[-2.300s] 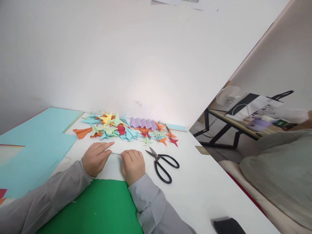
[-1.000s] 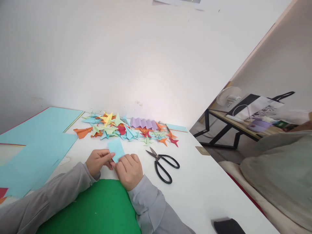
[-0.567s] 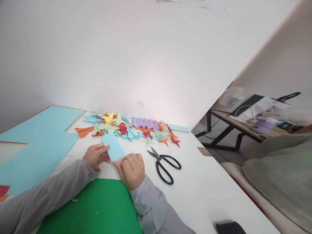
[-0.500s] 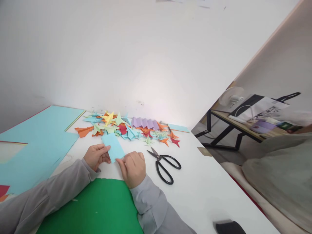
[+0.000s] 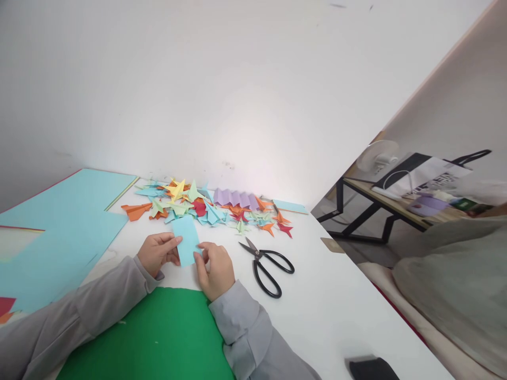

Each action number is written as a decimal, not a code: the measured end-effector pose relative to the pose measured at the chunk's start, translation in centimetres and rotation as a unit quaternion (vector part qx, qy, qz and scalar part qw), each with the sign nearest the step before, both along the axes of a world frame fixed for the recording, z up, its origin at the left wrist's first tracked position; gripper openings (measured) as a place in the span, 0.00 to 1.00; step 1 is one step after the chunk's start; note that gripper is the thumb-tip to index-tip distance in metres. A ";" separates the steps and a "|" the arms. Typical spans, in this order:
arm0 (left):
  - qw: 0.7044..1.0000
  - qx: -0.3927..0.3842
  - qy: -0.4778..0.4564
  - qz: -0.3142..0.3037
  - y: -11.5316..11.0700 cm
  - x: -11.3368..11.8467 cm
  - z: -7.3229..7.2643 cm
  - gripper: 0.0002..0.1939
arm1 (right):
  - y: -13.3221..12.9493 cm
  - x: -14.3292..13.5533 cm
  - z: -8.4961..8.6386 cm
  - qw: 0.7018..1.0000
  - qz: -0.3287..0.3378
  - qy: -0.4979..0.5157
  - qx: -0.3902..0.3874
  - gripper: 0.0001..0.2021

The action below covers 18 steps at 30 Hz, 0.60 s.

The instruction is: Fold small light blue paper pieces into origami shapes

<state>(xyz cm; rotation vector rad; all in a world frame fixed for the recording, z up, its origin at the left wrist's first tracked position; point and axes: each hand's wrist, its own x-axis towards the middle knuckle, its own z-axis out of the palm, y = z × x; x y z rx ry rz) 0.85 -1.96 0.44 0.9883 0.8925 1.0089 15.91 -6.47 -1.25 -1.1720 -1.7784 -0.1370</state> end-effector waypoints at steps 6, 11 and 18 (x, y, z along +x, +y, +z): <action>0.998 0.048 0.020 -0.038 0.0 0.0 -0.1 0.19 | 0.0 0.0 0.1 0.998 -0.005 0.059 -0.022 0.05; 0.999 0.037 -0.006 -0.017 0.6 -0.1 -1.1 0.19 | 0.0 0.2 0.2 0.987 0.027 0.137 -0.082 0.05; 0.999 0.043 -0.001 -0.004 0.8 -0.2 -1.5 0.19 | 0.3 0.4 0.4 0.983 0.025 0.165 -0.081 0.06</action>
